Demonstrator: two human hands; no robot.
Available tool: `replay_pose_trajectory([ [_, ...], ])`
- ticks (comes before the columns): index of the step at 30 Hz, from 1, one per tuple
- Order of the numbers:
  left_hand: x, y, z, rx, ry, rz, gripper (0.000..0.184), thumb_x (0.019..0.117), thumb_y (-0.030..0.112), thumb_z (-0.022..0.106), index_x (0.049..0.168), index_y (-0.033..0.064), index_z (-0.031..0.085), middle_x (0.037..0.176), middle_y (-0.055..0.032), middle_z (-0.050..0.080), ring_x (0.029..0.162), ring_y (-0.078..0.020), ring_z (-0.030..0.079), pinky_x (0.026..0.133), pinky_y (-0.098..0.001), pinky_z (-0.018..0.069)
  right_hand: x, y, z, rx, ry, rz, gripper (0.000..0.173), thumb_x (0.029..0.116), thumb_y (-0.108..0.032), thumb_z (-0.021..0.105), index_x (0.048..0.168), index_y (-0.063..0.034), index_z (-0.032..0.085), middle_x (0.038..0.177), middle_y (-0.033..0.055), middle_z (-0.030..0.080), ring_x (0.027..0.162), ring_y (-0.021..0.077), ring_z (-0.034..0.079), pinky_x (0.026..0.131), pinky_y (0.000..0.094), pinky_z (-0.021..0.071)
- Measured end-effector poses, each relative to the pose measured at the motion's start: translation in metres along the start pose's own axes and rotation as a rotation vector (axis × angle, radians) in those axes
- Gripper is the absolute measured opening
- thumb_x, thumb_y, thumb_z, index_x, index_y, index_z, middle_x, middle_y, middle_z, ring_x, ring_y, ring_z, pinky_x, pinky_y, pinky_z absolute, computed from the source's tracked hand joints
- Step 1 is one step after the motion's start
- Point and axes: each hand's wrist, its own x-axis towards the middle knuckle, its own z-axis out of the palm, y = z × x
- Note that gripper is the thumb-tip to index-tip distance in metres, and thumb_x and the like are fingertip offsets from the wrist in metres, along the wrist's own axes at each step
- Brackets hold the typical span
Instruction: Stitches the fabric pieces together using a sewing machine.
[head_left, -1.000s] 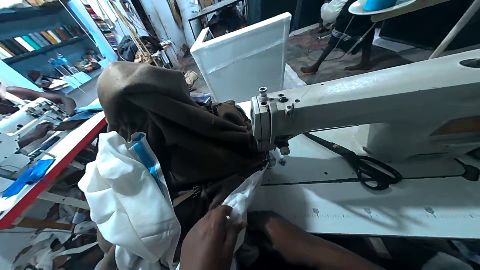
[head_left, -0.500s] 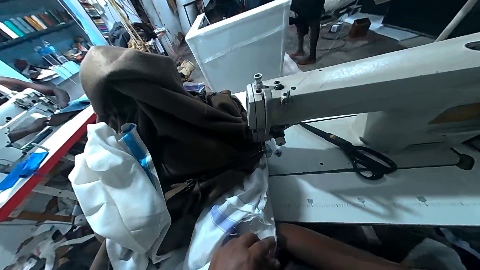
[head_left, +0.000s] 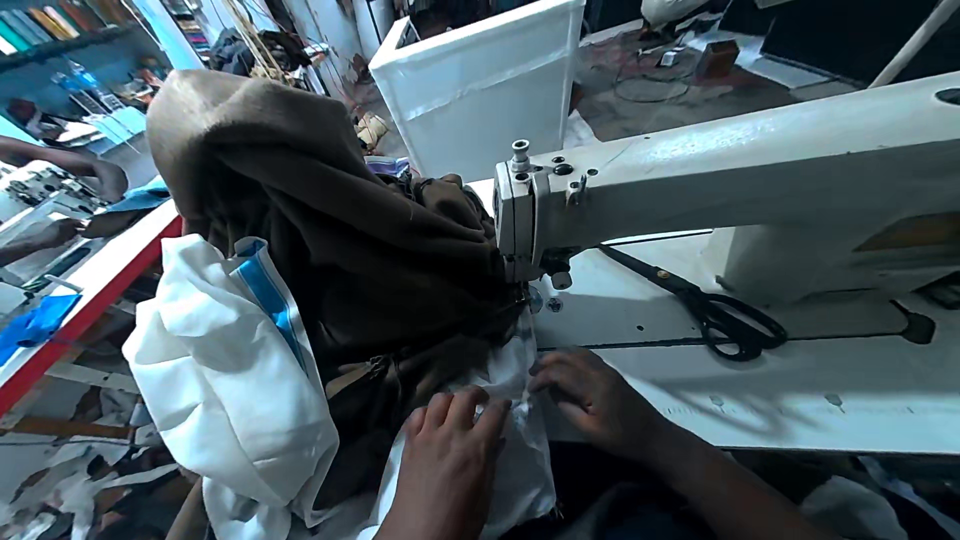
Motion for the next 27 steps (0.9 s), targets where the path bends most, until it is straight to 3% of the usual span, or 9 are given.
replay_pose_trajectory([
  [2,0.0,-0.001,0.008,0.088,0.019,0.002,0.021,0.0881,0.018,0.073,0.108,0.0165,0.077,0.107,-0.0093,0.073,0.094,-0.0318,0.07,0.073,-0.0483,0.0562,0.005,-0.002,0.005,-0.066,-0.066,-0.049,0.022,0.0898,-0.013,0.061,0.107,-0.0152,0.075,0.113,0.0057,0.073,0.108,0.0261,0.069,0.09,0.0503,0.0554],
  [4,-0.001,-0.004,0.014,0.113,0.087,0.003,0.011,0.0891,0.017,0.068,0.093,0.0121,0.077,0.09,-0.0081,0.074,0.082,-0.0293,0.072,0.067,-0.0458,0.0562,0.011,-0.004,0.009,-0.097,-0.097,-0.094,0.02,0.0937,-0.019,0.062,0.109,-0.0173,0.074,0.114,0.0038,0.073,0.108,0.0251,0.069,0.089,0.0507,0.0545],
  [6,-0.005,-0.006,0.015,0.064,0.117,-0.017,0.013,0.0903,0.015,0.063,0.089,0.0084,0.075,0.08,-0.0079,0.073,0.075,-0.0274,0.073,0.066,-0.0451,0.0577,0.015,-0.005,0.011,-0.113,-0.121,-0.137,0.018,0.0952,-0.02,0.061,0.108,-0.0181,0.074,0.112,0.0029,0.074,0.109,0.0241,0.069,0.091,0.0512,0.0538],
  [11,-0.005,-0.007,0.0,-0.085,0.038,-0.05,0.023,0.0986,0.025,0.061,0.093,0.0069,0.074,0.082,-0.0082,0.074,0.078,-0.0275,0.073,0.07,-0.0478,0.0579,0.022,-0.002,0.011,-0.132,-0.085,-0.224,0.018,0.0964,-0.013,0.055,0.1,-0.0183,0.072,0.099,0.0009,0.074,0.104,0.02,0.071,0.097,0.0507,0.0526],
  [16,0.013,-0.04,-0.029,0.092,0.286,-0.214,0.023,0.0989,0.028,0.06,0.101,0.0106,0.075,0.094,-0.0079,0.074,0.089,-0.0309,0.07,0.078,-0.0538,0.0538,0.028,0.001,0.013,-0.098,-0.009,-0.235,0.019,0.1013,-0.016,0.052,0.105,-0.0163,0.071,0.096,0.0013,0.073,0.097,0.017,0.07,0.098,0.0403,0.0527],
  [18,0.02,-0.05,-0.038,0.145,0.086,-0.375,0.03,0.0994,0.031,0.063,0.113,0.0073,0.074,0.113,-0.0146,0.072,0.111,-0.0389,0.065,0.093,-0.063,0.0467,0.034,-0.002,0.017,-0.08,0.008,-0.232,0.023,0.099,-0.012,0.053,0.113,-0.0141,0.071,0.096,0.0034,0.073,0.094,0.0197,0.071,0.093,0.0407,0.0549],
  [20,0.031,-0.049,-0.047,0.14,-0.242,-0.539,0.041,0.1042,0.038,0.055,0.127,0.0065,0.069,0.131,-0.0155,0.066,0.13,-0.0376,0.056,0.108,-0.0635,0.0358,0.041,-0.008,0.019,-0.07,0.001,-0.211,0.032,0.097,-0.008,0.054,0.126,-0.0133,0.068,0.098,0.0057,0.073,0.092,0.0225,0.071,0.089,0.0434,0.0557],
  [24,0.035,-0.046,-0.05,0.168,-0.397,-0.594,0.048,0.1039,0.043,0.051,0.131,0.0048,0.064,0.132,-0.0168,0.065,0.132,-0.0359,0.055,0.111,-0.0608,0.0323,0.056,-0.022,0.021,-0.06,-0.097,-0.12,0.048,0.0926,-0.001,0.059,0.139,-0.0117,0.062,0.1,0.0129,0.072,0.089,0.0313,0.072,0.082,0.0539,0.057],
  [27,0.041,-0.048,-0.058,0.142,-0.5,-0.607,0.053,0.104,0.047,0.049,0.132,0.0038,0.062,0.132,-0.0171,0.065,0.133,-0.0344,0.054,0.113,-0.0581,0.0302,0.063,-0.029,0.021,-0.049,-0.215,-0.073,0.056,0.0902,0.004,0.059,0.144,-0.0105,0.058,0.11,0.0178,0.07,0.096,0.0371,0.071,0.084,0.0578,0.0562],
])
